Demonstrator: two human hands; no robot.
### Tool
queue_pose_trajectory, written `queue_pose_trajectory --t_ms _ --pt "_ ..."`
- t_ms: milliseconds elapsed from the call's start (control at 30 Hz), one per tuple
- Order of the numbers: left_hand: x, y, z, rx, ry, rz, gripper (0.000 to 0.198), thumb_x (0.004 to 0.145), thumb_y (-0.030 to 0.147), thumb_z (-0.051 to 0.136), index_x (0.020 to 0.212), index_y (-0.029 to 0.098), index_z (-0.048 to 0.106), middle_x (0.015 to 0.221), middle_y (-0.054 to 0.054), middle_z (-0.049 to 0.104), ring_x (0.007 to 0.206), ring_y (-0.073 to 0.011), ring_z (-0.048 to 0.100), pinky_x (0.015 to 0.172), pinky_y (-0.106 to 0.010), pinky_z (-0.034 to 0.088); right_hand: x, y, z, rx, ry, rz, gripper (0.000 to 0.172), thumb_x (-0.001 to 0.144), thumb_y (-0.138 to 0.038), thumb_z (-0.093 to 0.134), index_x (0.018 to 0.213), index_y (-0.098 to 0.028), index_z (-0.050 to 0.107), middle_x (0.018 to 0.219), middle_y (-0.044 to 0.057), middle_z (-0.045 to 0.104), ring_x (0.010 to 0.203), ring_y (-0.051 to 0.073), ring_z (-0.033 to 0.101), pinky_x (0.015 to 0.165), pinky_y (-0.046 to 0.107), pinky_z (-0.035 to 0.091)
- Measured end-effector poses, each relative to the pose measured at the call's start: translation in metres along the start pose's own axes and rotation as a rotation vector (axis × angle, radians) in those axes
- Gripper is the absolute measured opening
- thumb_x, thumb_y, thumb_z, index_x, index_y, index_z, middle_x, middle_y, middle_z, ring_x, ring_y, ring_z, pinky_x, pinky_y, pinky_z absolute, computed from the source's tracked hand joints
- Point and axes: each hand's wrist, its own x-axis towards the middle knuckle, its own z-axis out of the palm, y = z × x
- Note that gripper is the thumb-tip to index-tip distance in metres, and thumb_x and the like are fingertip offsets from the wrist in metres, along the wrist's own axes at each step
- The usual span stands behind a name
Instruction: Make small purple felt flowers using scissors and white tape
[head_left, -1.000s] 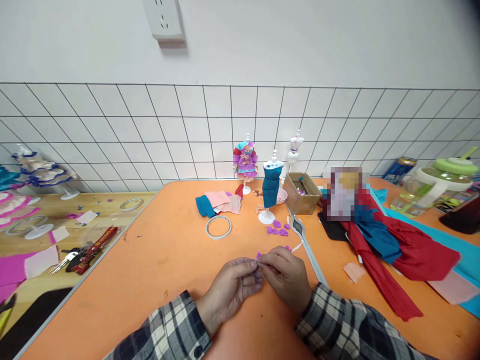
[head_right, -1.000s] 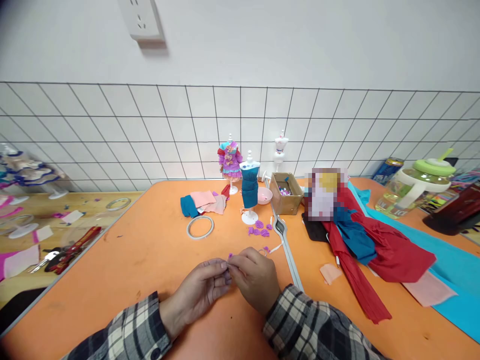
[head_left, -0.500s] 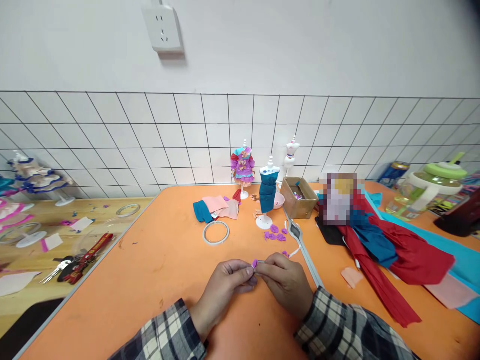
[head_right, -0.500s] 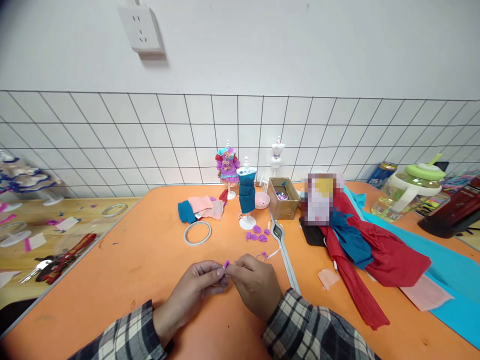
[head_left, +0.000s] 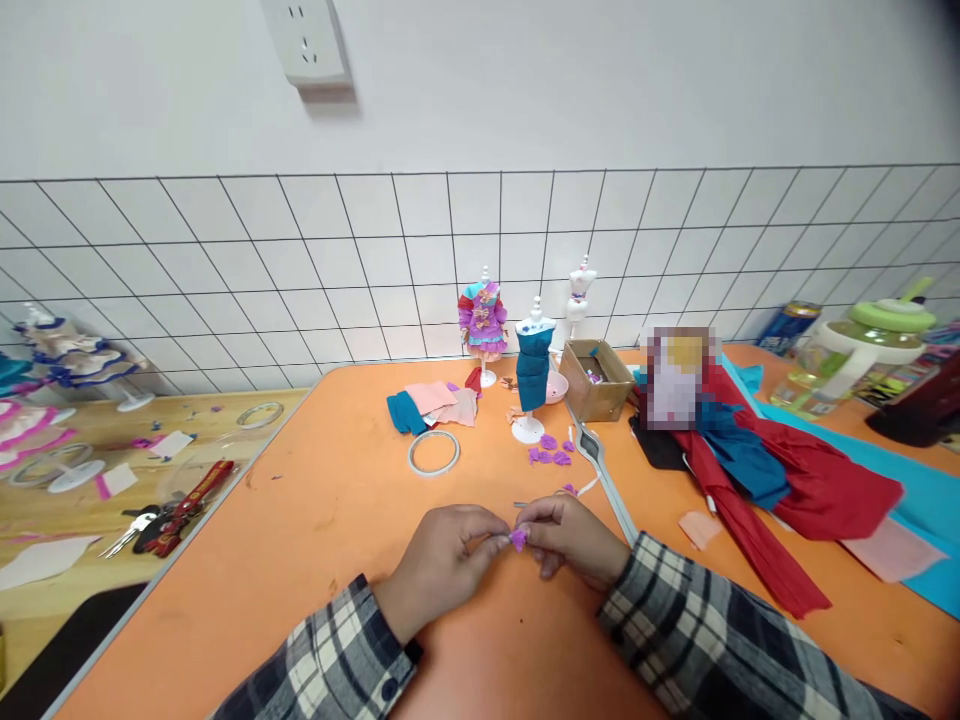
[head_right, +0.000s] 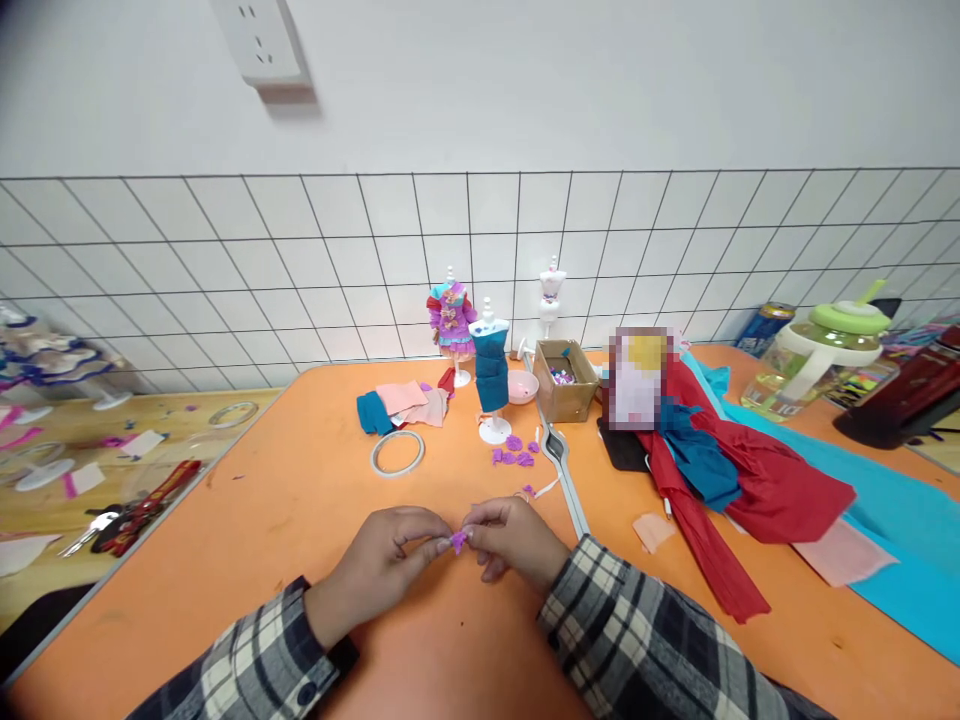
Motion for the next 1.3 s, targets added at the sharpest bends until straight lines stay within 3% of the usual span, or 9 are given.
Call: queue_pose_trajectory --t_ms 133,267,533,700,800,933,1000,1133,1300 --pt "-0.002 0.008 -0.009 0.160 -0.258 0.141 0.022 0.086 0.018 0.052 0.091 0.021 0.073 0.085 -0.004 0.074 0.074 -0.0149 0.065 0.070 -0.022 0.044 0.000 -0.002 -0.008 -0.271 -0.156 -0.061 0.034 0.073 -0.047 0.067 0.079 -0.014 0.069 0.065 0.000 0.058 0.050 0.008 0.051 0.040 0.018 0.047" --pt "-0.001 0.010 -0.006 0.198 -0.325 0.088 0.022 0.083 0.018 0.053 0.088 0.021 0.075 0.078 -0.003 0.073 0.066 -0.0144 0.062 0.063 -0.021 0.040 0.000 -0.005 -0.009 -0.679 -0.137 -0.438 0.017 0.082 -0.031 0.063 0.077 -0.017 0.072 0.072 0.001 0.064 0.063 0.011 0.057 0.058 0.022 0.049" --pt "-0.001 -0.002 0.007 0.183 -0.123 -0.134 0.019 0.072 0.016 0.054 0.060 0.018 0.069 0.052 0.001 0.060 0.047 -0.0114 0.043 0.049 -0.023 0.027 -0.017 -0.015 0.010 -1.486 0.130 -0.963 0.017 0.088 -0.016 0.052 0.075 -0.019 0.062 0.069 0.003 0.060 0.070 0.017 0.051 0.062 0.029 0.040" --pt "0.006 -0.014 0.011 -0.243 0.010 -0.354 0.015 0.070 0.024 0.059 0.063 0.014 0.067 0.056 0.000 0.061 0.054 -0.0129 0.049 0.053 -0.023 0.035 -0.028 -0.018 0.020 -1.632 0.203 -1.144 0.018 0.090 -0.012 0.046 0.087 -0.018 0.063 0.069 0.003 0.061 0.063 0.016 0.050 0.056 0.031 0.039" --pt "0.011 -0.014 0.007 -0.516 0.097 -0.426 0.024 0.069 0.036 0.065 0.064 0.012 0.066 0.058 -0.002 0.062 0.055 -0.0134 0.052 0.057 -0.024 0.039 -0.028 -0.026 -0.004 -1.522 0.327 -1.257 0.026 0.088 -0.012 0.050 0.111 -0.020 0.060 0.086 0.004 0.066 0.072 0.016 0.057 0.066 0.030 0.046" --pt "0.011 -0.008 0.004 -0.470 0.124 -0.408 0.027 0.066 0.038 0.069 0.062 0.012 0.066 0.059 -0.004 0.065 0.055 -0.0134 0.052 0.058 -0.025 0.039 -0.021 -0.040 -0.095 -0.775 1.189 -1.133 0.042 0.083 -0.022 0.058 0.124 -0.019 0.049 0.114 0.012 0.058 0.101 0.023 0.059 0.084 0.036 0.050" --pt "0.009 -0.005 0.008 -0.419 0.099 -0.392 0.026 0.067 0.038 0.068 0.063 0.012 0.068 0.059 -0.004 0.065 0.055 -0.0134 0.052 0.057 -0.024 0.038 -0.020 -0.043 -0.148 -0.367 1.394 -0.918 0.055 0.085 -0.029 0.055 0.135 -0.014 0.039 0.133 0.017 0.048 0.120 0.025 0.050 0.098 0.036 0.044" --pt "0.006 -0.001 0.017 -0.333 0.037 -0.372 0.027 0.072 0.039 0.065 0.064 0.013 0.069 0.058 -0.003 0.064 0.053 -0.0125 0.050 0.054 -0.023 0.034 -0.023 -0.037 -0.210 -0.148 1.297 -0.665 0.064 0.084 -0.033 0.055 0.140 -0.009 0.036 0.139 0.023 0.044 0.127 0.026 0.046 0.103 0.031 0.039" --pt "0.003 -0.003 0.019 -0.275 0.019 -0.334 0.025 0.074 0.035 0.063 0.068 0.012 0.070 0.063 -0.005 0.067 0.057 -0.0141 0.053 0.056 -0.024 0.037 -0.022 -0.025 -0.223 -0.064 1.092 -0.574 0.047 0.076 -0.031 0.063 0.120 -0.018 0.058 0.127 0.013 0.059 0.120 0.027 0.054 0.100 0.037 0.045"
